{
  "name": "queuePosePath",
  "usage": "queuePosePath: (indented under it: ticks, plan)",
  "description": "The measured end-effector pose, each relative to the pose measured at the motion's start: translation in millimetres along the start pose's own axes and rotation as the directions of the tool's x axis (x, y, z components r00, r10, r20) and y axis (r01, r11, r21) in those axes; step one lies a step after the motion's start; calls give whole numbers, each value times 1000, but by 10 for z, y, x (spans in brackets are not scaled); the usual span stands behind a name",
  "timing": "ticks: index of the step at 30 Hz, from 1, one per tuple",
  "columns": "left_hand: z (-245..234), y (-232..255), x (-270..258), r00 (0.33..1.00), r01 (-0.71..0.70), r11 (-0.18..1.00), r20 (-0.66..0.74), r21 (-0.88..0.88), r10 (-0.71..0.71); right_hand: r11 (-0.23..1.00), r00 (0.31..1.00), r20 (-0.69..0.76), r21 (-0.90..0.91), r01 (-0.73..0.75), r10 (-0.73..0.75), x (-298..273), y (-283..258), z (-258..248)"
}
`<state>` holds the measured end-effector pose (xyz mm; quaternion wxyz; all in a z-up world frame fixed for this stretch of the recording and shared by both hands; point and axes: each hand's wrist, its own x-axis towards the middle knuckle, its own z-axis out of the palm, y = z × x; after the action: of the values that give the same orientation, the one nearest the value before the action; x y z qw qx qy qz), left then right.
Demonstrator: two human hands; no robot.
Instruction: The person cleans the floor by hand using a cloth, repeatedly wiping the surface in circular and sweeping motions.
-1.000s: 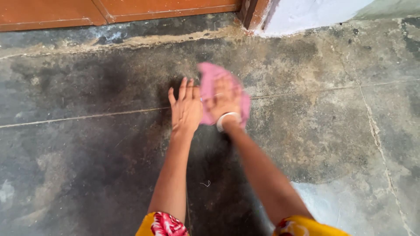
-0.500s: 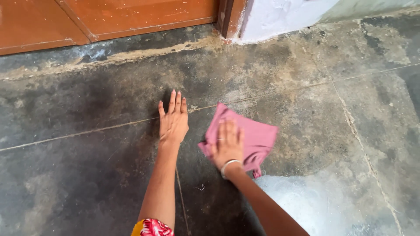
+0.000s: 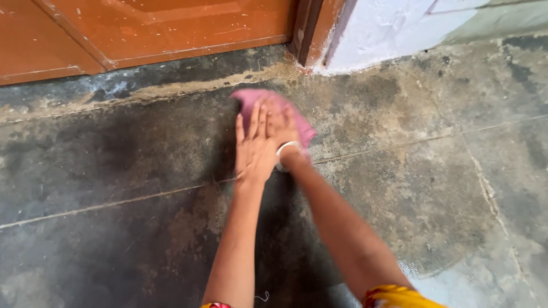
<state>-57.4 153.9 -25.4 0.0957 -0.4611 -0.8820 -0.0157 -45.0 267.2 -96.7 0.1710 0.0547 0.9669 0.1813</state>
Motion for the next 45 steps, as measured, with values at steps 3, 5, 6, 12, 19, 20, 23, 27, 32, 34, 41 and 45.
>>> queuePosePath:
  ticks: [3,5,6,12,19,20,23,27,32,34,41,45]
  plan:
    - [121,146,110,1000,-29,1000,-9,10,30,836,937,-59,475,-276,344,-277,617,122]
    - [184,233,111,999,-43,996,10,-72,44,660,823,-96,653,-373,560,-538,932,284]
    - [209,292,110,998,-51,992,17,-113,53,633,796,-73,651,-418,601,-683,1083,385]
    - [260,614,112,976,-143,980,148,-139,163,476,610,-33,659,-582,791,-1625,1138,867]
    - [210,996,134,967,-214,958,99,-192,236,691,798,-70,549,-470,598,-2464,29,652]
    - [190,1047,155,966,-224,952,81,-211,246,719,818,-184,605,-343,545,-2468,-43,573]
    - [124,1173,265,954,-274,919,39,-283,296,771,941,-174,625,-123,291,-2252,92,453]
    - [85,1361,411,949,-314,899,-62,-304,310,912,977,-135,399,-99,165,-1584,805,560]
    - [96,1463,598,945,-321,909,-20,-265,328,715,874,59,550,-431,482,-1182,2005,742]
    - [102,1454,610,946,-307,926,38,-221,323,629,802,150,544,-555,578,-1312,2305,820]
    - [147,1344,644,926,-302,924,158,-236,343,348,570,327,537,-768,754,-2131,2826,1369]
    - [184,1339,542,899,-335,908,203,-251,388,207,433,322,547,-811,842,-2752,2811,1882]
